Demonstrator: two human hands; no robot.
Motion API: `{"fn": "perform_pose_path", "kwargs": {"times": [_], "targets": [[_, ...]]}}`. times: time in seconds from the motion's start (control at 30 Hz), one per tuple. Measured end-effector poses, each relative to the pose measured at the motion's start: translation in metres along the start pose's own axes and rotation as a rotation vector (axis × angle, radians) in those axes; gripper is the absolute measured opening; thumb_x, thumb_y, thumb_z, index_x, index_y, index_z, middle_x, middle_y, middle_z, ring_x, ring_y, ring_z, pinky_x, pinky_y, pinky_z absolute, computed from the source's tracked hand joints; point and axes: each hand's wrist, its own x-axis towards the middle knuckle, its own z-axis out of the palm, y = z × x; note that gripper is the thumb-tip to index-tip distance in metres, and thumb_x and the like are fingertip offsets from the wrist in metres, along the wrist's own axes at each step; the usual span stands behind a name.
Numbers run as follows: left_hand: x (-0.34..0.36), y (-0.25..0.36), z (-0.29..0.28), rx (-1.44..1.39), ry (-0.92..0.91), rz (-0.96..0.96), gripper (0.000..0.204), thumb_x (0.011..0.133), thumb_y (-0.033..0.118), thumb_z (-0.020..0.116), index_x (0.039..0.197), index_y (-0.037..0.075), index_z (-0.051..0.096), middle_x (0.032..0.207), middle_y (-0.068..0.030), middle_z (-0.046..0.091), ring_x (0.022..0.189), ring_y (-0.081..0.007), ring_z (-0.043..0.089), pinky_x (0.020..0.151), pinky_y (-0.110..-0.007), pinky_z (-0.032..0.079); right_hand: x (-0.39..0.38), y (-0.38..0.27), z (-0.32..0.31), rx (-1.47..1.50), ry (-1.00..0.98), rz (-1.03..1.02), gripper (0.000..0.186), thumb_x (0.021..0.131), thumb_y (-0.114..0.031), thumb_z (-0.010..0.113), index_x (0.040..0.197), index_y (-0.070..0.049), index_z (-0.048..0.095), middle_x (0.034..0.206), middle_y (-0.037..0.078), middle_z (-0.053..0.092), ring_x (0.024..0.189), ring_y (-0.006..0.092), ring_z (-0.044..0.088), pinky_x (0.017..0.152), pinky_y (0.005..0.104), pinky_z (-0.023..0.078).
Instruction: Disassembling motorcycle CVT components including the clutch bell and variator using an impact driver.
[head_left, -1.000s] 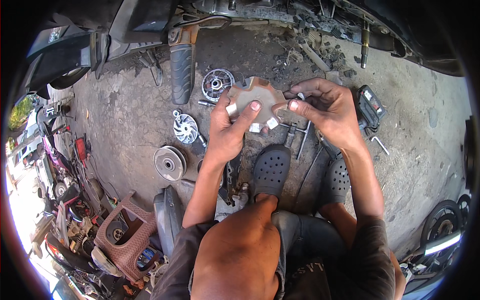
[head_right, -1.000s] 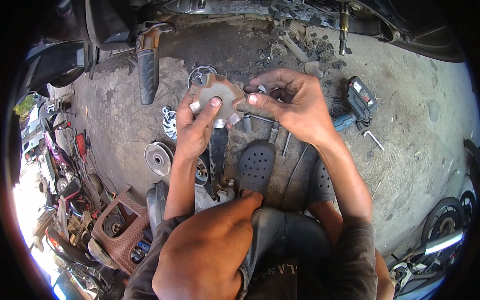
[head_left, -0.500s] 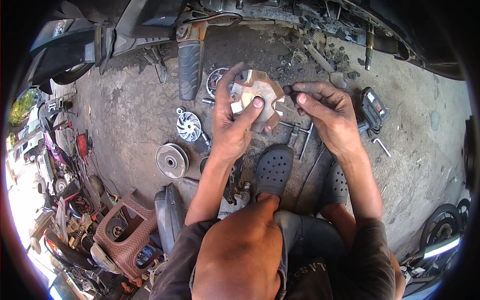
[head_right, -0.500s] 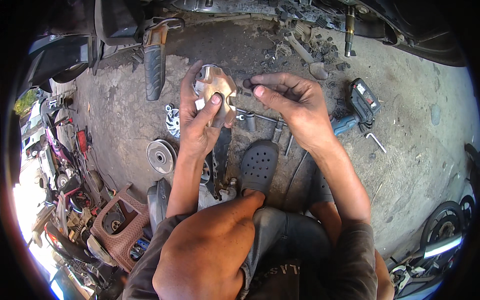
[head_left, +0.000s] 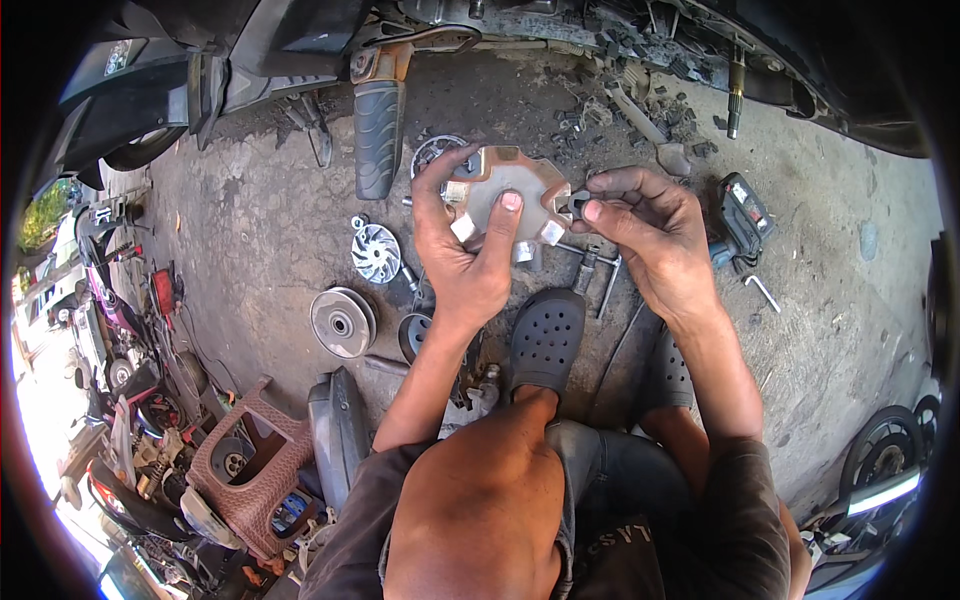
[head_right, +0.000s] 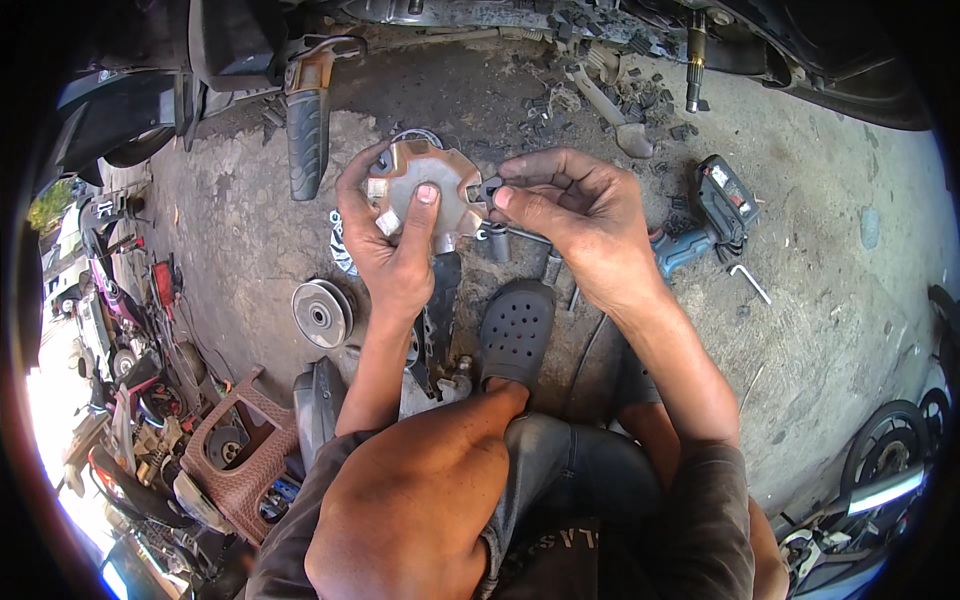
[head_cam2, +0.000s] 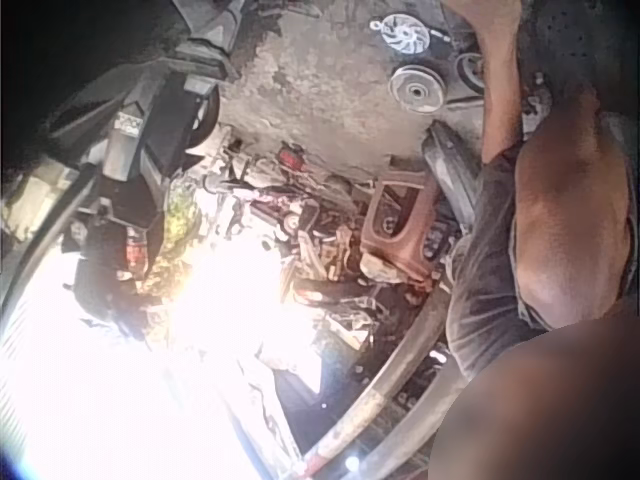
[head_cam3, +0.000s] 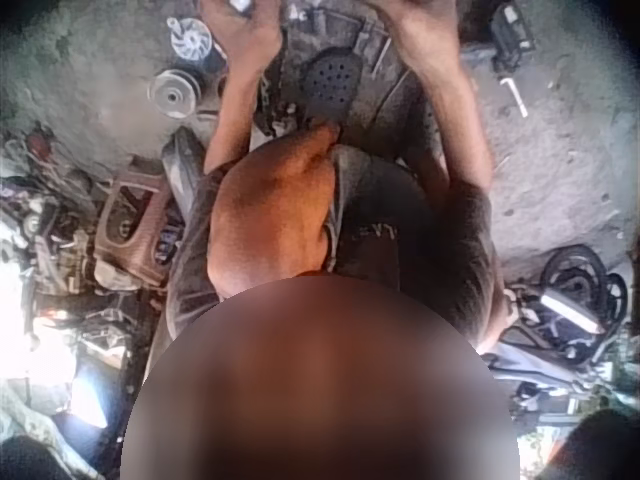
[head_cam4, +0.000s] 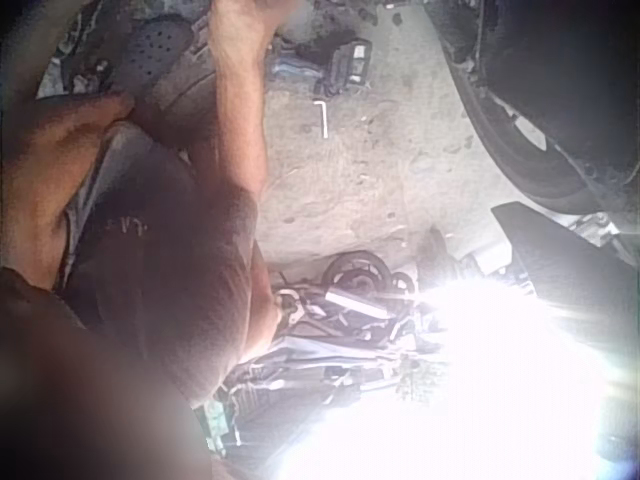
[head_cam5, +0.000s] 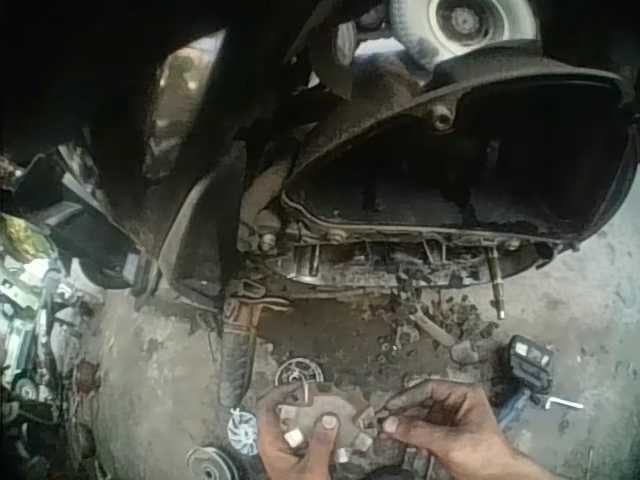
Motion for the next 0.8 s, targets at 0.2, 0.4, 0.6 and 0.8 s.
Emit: {"fn": "perform_pose_path", "kwargs": {"times": [0.2,0.4,0.6,0.8], "targets": [[-0.0018,0.0026,0.0018,0.095,0.002,0.084,0.044,0.088,0.013,0.067,0.124,-0.002,0.047,0.112,-0.0143,0.055,0.096,-0.0176,0.059,0.080,-0.030,0.051,0.0008,-0.0013,0.0004,-0.047,-0.013,0.016,0.025,0.084,0.000,0.069,0.107,0.006,0.063,0.097,0.012,0.069,0.090,0.0149,0.066,0.081,0.0268,0.055],[-0.0039,-0.0010,0.0028,0.160,-0.011,0.113,0.045,0.088,0.012,0.067,0.124,-0.003,0.046,0.117,-0.0144,0.053,0.097,-0.0180,0.059,0.080,-0.029,0.051,0.0021,-0.0039,0.0023,-0.127,-0.002,0.026,0.030,0.084,-0.001,0.070,0.111,0.006,0.060,0.097,0.014,0.070,0.088,0.0135,0.066,0.079,0.0250,0.054],[-0.0032,0.0006,0.0063,0.086,-0.033,0.066,0.045,0.088,0.011,0.067,0.124,-0.003,0.046,0.117,-0.0141,0.054,0.099,-0.0178,0.059,0.082,-0.030,0.050,0.0027,-0.0065,0.0033,-0.128,-0.024,-0.008,0.037,0.082,0.001,0.072,0.114,0.008,0.054,0.096,0.016,0.070,0.088,0.0152,0.067,0.079,0.0253,0.054],[-0.0013,0.0019,0.0061,0.171,-0.042,0.100,0.046,0.088,0.013,0.068,0.125,-0.003,0.046,0.115,-0.0138,0.056,0.099,-0.0173,0.059,0.082,-0.030,0.050,0.0030,-0.0058,-0.0012,-0.152,-0.035,0.004,0.037,0.082,0.001,0.072,0.112,0.008,0.053,0.097,0.018,0.070,0.089,0.0172,0.068,0.081,0.0270,0.055]]}}
